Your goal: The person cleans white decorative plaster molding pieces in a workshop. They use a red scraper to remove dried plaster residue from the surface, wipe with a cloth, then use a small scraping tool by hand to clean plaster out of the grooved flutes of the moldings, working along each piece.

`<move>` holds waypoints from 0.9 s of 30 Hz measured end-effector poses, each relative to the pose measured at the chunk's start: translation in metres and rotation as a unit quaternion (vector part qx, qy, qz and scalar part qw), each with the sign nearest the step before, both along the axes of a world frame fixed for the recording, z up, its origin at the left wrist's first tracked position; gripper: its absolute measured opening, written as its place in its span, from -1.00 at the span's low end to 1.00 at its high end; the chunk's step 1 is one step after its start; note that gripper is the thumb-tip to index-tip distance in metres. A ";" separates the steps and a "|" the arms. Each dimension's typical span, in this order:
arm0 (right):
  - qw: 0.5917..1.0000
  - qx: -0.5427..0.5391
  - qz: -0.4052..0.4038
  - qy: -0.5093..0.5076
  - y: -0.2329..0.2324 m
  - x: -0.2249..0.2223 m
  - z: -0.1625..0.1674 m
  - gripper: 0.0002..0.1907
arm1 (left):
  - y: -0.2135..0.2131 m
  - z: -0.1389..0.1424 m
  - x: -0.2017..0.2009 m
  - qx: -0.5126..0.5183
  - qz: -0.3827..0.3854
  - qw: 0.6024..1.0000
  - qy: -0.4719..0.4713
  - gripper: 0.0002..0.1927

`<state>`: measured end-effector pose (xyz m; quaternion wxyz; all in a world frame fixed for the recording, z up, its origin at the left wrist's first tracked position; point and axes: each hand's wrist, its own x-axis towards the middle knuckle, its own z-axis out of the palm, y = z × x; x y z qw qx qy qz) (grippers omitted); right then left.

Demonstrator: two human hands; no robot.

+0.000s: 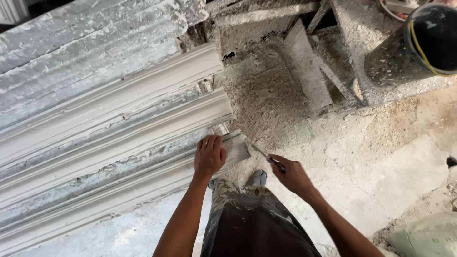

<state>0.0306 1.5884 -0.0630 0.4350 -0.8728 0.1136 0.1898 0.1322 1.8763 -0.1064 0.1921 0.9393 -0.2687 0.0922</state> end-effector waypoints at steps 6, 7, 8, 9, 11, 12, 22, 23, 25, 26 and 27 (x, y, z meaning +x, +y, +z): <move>1.000 0.007 -0.014 -0.026 0.012 0.011 0.004 -0.60 | 0.000 0.000 0.001 0.015 0.001 1.000 0.016 -0.64; 1.000 -0.004 -0.016 -0.006 0.013 0.012 0.003 -0.60 | 0.000 -0.001 0.001 0.012 0.002 1.000 0.015 -0.63; 1.000 -0.003 -0.013 -0.013 0.015 0.015 0.002 -0.61 | 0.000 -0.001 0.000 0.011 0.003 1.000 0.012 -0.63; 1.000 -0.004 -0.012 -0.020 0.013 0.017 0.002 -0.61 | 0.000 -0.002 0.000 0.008 0.001 1.000 0.004 -0.64; 0.999 -0.003 -0.006 -0.032 0.012 0.018 0.002 -0.61 | 0.000 -0.003 0.000 0.002 -0.001 1.000 0.000 -0.65; 0.999 -0.001 -0.002 -0.042 0.011 0.019 0.003 -0.61 | 0.000 -0.003 0.000 0.005 0.000 1.000 0.004 -0.64; 0.992 -0.075 0.054 -0.087 0.026 0.028 0.045 -0.65 | 0.001 -0.005 0.000 0.007 0.000 1.000 0.004 -0.63; 0.988 -0.100 0.064 -0.096 0.029 0.029 0.050 -0.65 | 0.001 -0.005 0.000 0.016 -0.001 1.000 0.004 -0.62; 0.979 -0.146 0.084 -0.118 0.040 0.033 0.057 -0.66 | 0.001 -0.005 -0.001 0.008 0.003 1.000 -0.003 -0.64; 0.975 -0.174 0.107 -0.085 0.045 0.036 0.060 -0.66 | 0.001 -0.006 -0.001 0.005 0.004 1.000 -0.005 -0.65; 0.970 -0.201 0.129 -0.053 0.050 0.041 0.062 -0.66 | 0.001 -0.006 -0.001 0.013 0.004 1.000 -0.003 -0.65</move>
